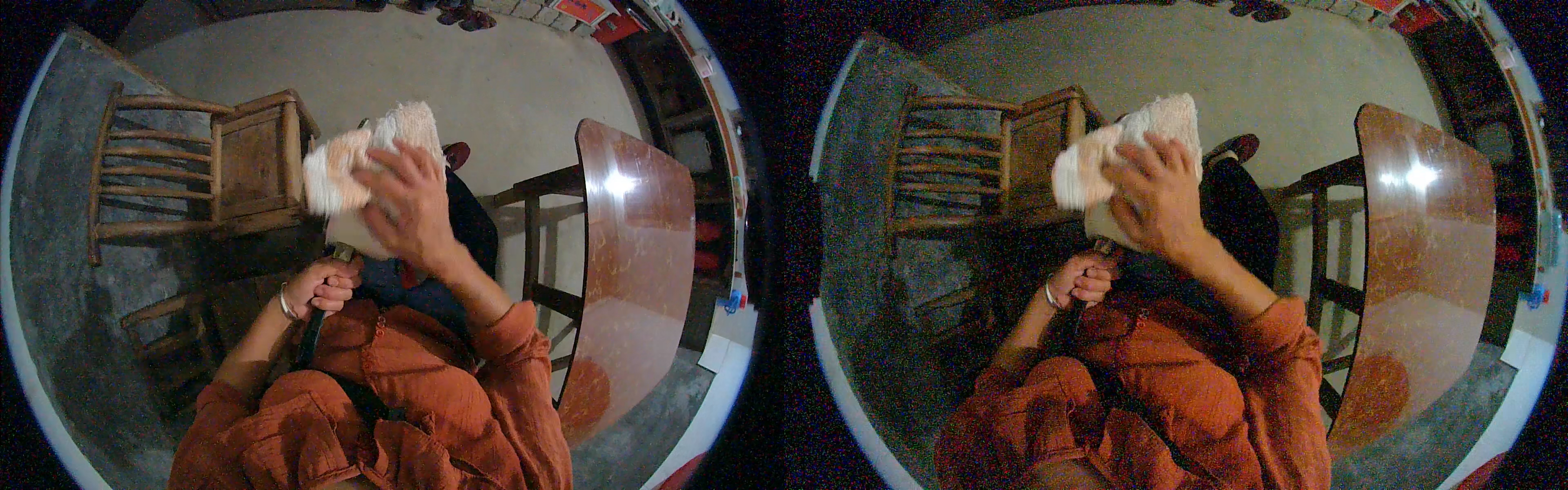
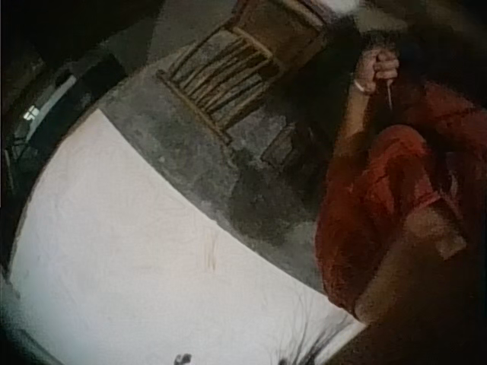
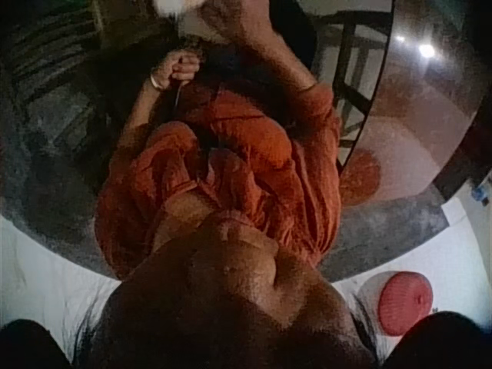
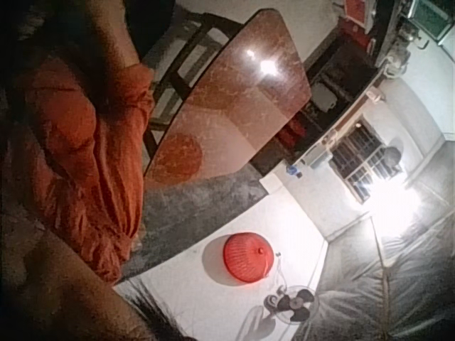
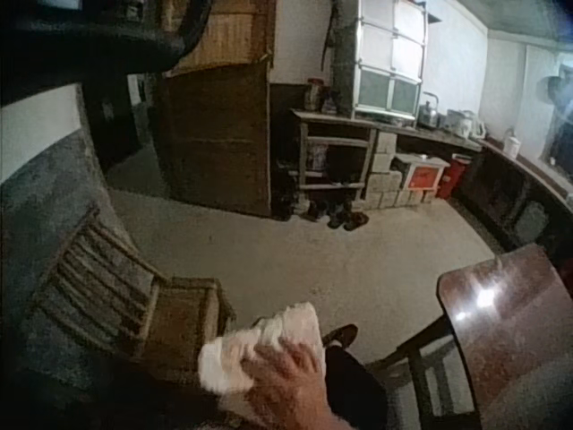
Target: The person wipes a kitchen countertop with a cloth, then picks up a small pot and wipes its interior and exterior surfaces. The person moves from the counter to a table area while continuing to wipe the pot.
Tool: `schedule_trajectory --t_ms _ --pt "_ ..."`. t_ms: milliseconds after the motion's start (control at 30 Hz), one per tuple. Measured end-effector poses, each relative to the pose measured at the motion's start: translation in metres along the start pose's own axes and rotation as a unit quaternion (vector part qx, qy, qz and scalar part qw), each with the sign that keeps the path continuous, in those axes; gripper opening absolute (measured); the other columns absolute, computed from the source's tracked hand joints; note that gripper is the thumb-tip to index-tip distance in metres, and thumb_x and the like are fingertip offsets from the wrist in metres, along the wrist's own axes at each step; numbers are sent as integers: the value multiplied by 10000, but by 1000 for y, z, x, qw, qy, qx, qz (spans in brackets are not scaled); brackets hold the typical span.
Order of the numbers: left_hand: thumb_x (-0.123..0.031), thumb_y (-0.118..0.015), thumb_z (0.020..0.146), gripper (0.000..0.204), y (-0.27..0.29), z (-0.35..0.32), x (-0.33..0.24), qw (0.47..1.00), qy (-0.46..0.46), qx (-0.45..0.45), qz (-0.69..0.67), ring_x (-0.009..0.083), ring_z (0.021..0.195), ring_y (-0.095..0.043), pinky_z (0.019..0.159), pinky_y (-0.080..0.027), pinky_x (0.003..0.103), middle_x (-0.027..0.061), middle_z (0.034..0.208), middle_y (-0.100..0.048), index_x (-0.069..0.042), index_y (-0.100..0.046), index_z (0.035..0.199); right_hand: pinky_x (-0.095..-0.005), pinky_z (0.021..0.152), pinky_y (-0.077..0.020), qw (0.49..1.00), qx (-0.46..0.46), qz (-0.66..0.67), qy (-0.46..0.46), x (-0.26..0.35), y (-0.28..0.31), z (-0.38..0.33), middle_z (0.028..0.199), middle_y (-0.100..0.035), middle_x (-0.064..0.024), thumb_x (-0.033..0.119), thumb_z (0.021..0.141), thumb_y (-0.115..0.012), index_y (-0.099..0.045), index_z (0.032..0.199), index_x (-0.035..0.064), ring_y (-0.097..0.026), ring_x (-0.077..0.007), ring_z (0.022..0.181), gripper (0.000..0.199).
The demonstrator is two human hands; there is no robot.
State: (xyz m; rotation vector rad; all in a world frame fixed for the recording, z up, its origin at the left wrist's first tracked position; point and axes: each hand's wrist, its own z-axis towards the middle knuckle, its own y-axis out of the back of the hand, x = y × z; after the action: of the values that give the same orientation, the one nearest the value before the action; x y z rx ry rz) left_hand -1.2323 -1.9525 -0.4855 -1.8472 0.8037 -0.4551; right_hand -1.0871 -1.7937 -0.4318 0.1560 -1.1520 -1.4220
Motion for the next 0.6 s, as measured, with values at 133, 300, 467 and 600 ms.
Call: schedule_trajectory --t_ms 133,300,467,600 --pt "-169 -449 915 195 2 1 1 1000 -6 -17 -10 -2 360 -243 297 -208 159 -79 552 -306 -160 -376 734 -387 827 -451 966 57 214 -131 -46 -1 33 1028 -590 -114 261 753 -641 -621 999 43 -574 -276 928 330" --pt "-165 -446 917 67 7 0 2 999 14 -40 10 2 365 -277 284 -230 159 -78 563 -316 -170 -394 875 -300 772 -488 782 233 433 -384 -109 -6 57 1061 -605 -95 242 854 -586 -601 1063 4 -587 -167 900 316" --pt "-259 -508 880 299 31 8 7 991 13 100 -88 50 406 -346 322 -260 180 1 647 -395 -51 -425 1078 -291 767 -503 756 142 560 -308 -201 -61 -17 993 -625 -107 219 896 -494 -537 1159 -7 -609 -169 848 349" --pt "-290 -483 903 316 37 10 12 973 26 183 -136 46 397 -355 317 -267 179 -2 631 -397 -43 -408 1086 -307 820 -493 658 89 642 -384 -189 -71 -27 1039 -616 -117 189 884 -533 -540 1151 -16 -606 -182 904 336"
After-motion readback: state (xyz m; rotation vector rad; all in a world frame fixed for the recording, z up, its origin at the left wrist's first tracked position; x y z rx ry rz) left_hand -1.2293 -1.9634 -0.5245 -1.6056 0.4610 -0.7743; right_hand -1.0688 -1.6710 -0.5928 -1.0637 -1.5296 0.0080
